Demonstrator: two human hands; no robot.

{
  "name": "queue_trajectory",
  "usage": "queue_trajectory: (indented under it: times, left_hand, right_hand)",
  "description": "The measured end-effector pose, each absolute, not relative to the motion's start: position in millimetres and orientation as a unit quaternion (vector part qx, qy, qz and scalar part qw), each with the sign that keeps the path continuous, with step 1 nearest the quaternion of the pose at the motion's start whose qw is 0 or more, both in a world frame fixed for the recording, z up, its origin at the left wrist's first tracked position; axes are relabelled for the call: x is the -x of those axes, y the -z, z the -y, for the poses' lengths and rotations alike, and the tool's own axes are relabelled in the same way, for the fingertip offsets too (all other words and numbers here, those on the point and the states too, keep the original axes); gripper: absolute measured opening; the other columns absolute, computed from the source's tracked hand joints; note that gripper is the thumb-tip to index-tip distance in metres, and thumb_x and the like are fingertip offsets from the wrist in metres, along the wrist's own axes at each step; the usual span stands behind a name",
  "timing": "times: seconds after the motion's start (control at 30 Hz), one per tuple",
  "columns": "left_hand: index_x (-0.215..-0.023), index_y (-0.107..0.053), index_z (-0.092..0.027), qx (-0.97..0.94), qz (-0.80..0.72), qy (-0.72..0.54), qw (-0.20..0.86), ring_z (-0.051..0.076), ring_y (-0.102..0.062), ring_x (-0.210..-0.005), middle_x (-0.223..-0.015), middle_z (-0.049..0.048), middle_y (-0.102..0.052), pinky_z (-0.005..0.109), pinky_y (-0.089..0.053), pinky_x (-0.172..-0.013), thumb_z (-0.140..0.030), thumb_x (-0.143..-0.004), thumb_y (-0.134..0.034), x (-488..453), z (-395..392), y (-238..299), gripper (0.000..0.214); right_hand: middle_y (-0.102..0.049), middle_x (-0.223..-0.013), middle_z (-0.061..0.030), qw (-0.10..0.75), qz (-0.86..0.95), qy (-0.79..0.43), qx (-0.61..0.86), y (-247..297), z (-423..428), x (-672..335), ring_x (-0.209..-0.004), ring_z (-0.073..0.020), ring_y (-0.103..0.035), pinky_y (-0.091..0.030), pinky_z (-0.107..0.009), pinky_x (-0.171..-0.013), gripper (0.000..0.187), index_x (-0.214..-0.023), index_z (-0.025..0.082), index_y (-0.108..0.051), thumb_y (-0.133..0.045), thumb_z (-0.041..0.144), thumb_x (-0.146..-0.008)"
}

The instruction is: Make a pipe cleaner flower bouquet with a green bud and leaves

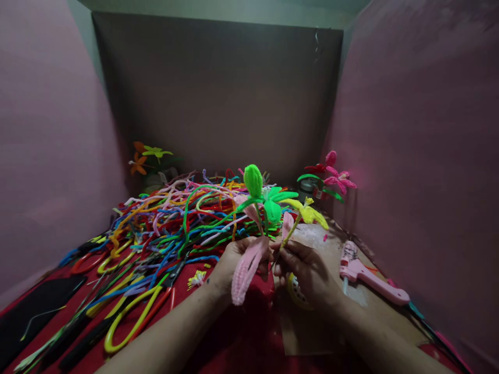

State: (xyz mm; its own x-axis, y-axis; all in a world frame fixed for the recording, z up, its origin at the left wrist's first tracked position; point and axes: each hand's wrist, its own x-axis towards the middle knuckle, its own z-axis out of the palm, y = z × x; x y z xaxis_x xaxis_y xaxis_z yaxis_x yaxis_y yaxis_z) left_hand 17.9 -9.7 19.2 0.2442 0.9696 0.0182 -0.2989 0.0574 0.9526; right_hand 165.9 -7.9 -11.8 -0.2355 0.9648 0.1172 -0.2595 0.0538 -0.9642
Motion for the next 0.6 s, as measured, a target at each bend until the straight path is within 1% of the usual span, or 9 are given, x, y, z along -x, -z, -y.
queue_trajectory:
  times: [0.1,0.23,0.33,0.47,0.6]
  left_hand:
    - [-0.053,-0.061,-0.013,-0.457,-0.332,-0.502,0.655,0.013,-0.054,-0.049,-0.050,0.0018,-0.059,0.026,-0.045,-0.054,-0.025,-0.058,-0.074,-19,10,-18,0.019]
    - [-0.059,-0.063,-0.012,-0.433,-0.314,-0.493,0.686,0.013,-0.055,-0.046,-0.051,0.0023,-0.061,0.026,-0.047,-0.052,-0.026,-0.057,-0.077,-20,8,-9,0.020]
    - [-0.062,-0.063,-0.012,-0.427,-0.310,-0.493,0.692,0.014,-0.057,-0.047,-0.054,0.0039,-0.064,0.025,-0.047,-0.049,-0.027,-0.057,-0.078,-20,8,-5,0.022]
    - [-0.063,-0.064,-0.011,-0.431,-0.305,-0.502,0.684,0.012,-0.057,-0.046,-0.058,0.0036,-0.065,0.023,-0.047,-0.049,-0.027,-0.058,-0.078,-18,7,-2,0.022]
    - [-0.065,-0.066,-0.010,-0.451,-0.302,-0.504,0.671,0.010,-0.055,-0.046,-0.056,0.0026,-0.064,0.021,-0.045,-0.049,-0.024,-0.057,-0.079,-18,4,1,0.021]
  right_hand:
    - [-0.059,-0.055,0.0005,0.513,0.504,-0.600,0.349,10,9,-164,-0.045,-0.0098,-0.051,-0.042,-0.022,-0.043,0.025,-0.085,0.015,-0.064,-0.063,0.036,-0.072]
    - [-0.057,-0.055,0.0017,0.511,0.522,-0.591,0.342,15,7,-164,-0.044,-0.0093,-0.050,-0.040,-0.021,-0.043,0.016,-0.077,0.016,-0.060,-0.060,0.032,-0.075]
    - [-0.056,-0.055,0.0024,0.510,0.540,-0.577,0.339,19,5,-164,-0.044,-0.0095,-0.049,-0.041,-0.022,-0.044,0.014,-0.079,0.017,-0.060,-0.057,0.030,-0.078]
    - [-0.056,-0.057,0.0019,0.499,0.581,-0.544,0.343,14,8,-164,-0.046,-0.0104,-0.050,-0.042,-0.023,-0.047,0.018,-0.086,0.016,-0.063,-0.055,0.031,-0.079]
    - [-0.057,-0.059,0.0016,0.492,0.612,-0.511,0.348,7,11,-163,-0.052,-0.0111,-0.050,-0.042,-0.023,-0.051,0.020,-0.088,0.016,-0.064,-0.055,0.032,-0.079]
